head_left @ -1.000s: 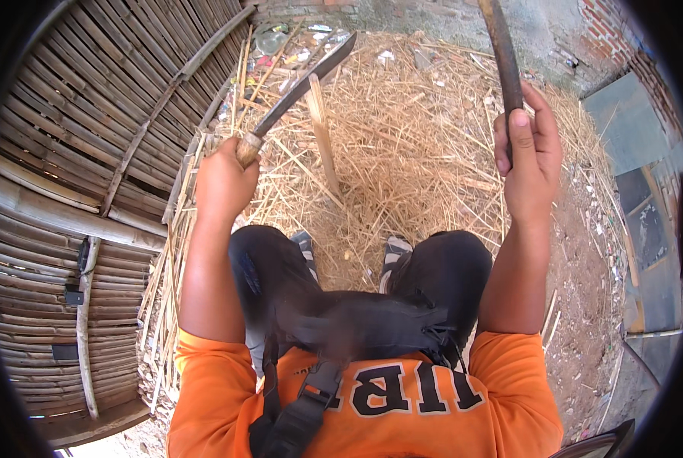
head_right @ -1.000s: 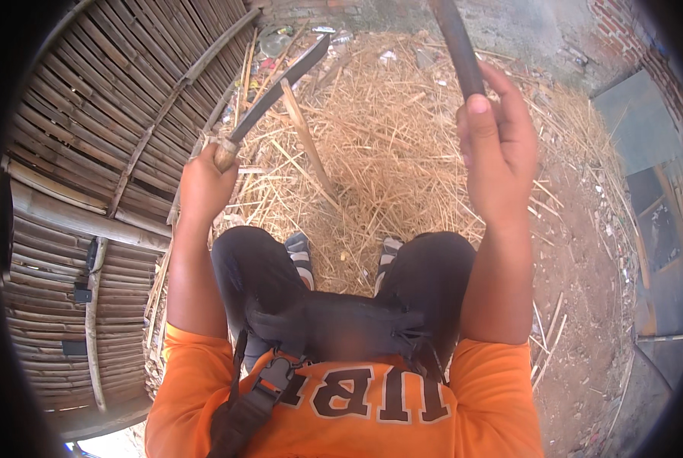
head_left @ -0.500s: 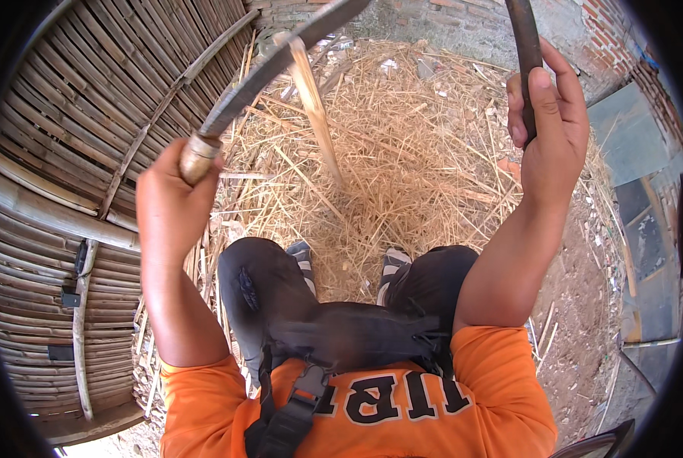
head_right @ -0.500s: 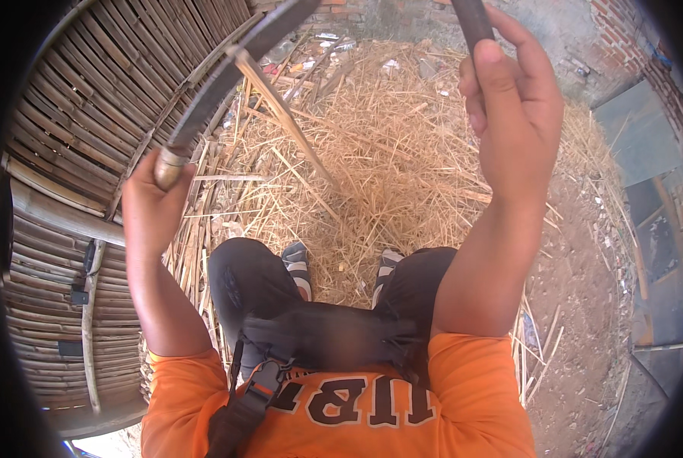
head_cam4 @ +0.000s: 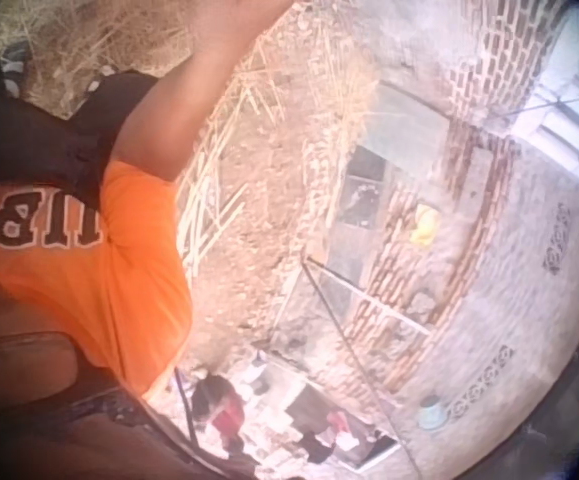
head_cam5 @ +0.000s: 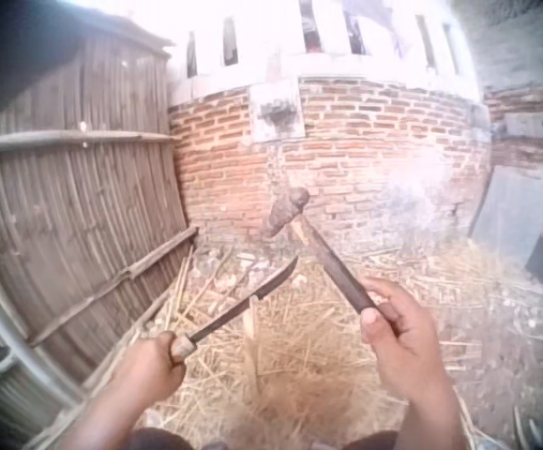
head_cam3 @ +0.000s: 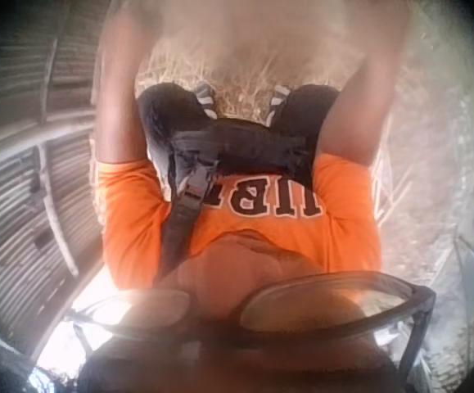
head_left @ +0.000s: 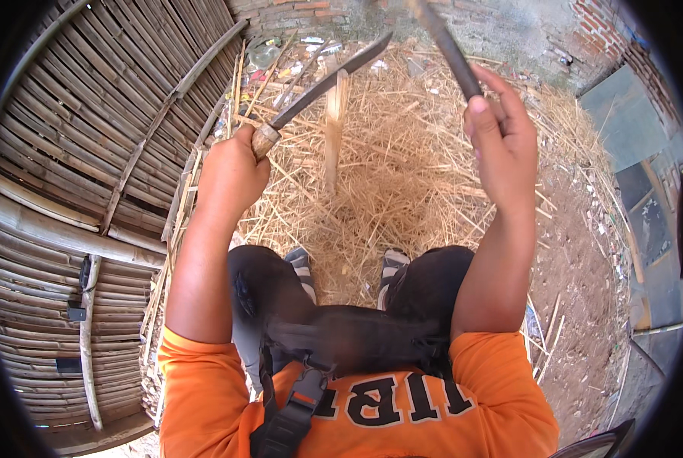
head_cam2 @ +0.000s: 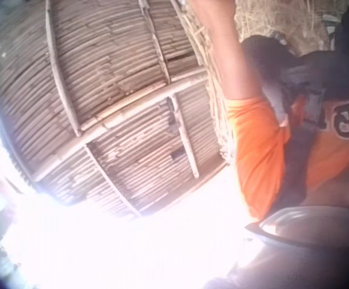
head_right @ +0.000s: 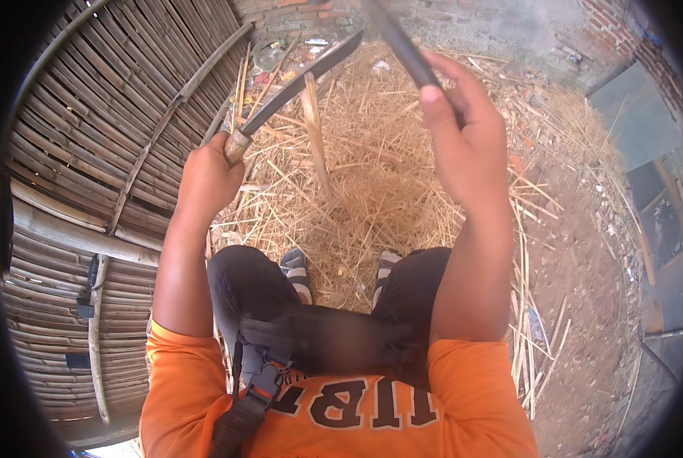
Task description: The person splits a piece of bamboo by holding a blade against the end and striking the back of the blade with a hammer.
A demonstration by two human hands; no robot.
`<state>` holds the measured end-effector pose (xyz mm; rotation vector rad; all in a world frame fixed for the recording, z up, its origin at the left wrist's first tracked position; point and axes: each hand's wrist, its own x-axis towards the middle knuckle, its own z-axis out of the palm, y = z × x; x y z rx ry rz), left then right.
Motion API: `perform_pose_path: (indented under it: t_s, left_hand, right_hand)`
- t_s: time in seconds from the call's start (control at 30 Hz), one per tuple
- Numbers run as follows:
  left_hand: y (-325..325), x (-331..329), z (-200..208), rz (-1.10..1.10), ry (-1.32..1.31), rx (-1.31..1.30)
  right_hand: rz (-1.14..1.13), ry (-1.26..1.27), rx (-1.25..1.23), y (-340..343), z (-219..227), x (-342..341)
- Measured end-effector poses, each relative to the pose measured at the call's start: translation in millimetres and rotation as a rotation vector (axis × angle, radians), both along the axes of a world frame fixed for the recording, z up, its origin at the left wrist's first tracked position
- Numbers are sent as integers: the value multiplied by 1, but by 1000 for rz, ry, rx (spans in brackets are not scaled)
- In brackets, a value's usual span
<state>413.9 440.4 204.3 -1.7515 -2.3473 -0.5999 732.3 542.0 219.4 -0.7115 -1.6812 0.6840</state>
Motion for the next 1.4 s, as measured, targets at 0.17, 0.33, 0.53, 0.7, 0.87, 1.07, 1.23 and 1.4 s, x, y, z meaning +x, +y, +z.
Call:
perform_pose_path:
  t_s: [0.17,0.33,0.53,0.7,0.87,1.07,1.23,1.4]
  left_hand:
    - [-5,-2,39,24,39,-127]
    - [-15,0,44,57,38,-154]
    - [-27,-4,41,26,75,-97]
    - [-28,-13,38,66,59,-129]
    - [-30,-7,44,91,39,-150]
    - [-38,-18,36,114,45,-138]
    - [-38,-22,35,120,34,-162]
    - [-41,-22,33,158,42,-202]
  right_hand:
    - [-135,-93,131,-18,7,-3]
    - [-137,-87,145,-18,4,-23]
    - [-94,-408,-154,-9,-7,-34]
    - [-164,-60,70,-21,8,-28]
    - [-77,-327,-104,-13,-7,-36]
    - [-136,-32,58,-12,-3,-32]
    - [-76,-292,-77,-8,-13,-40]
    - [-121,-131,-66,-14,-4,-35]
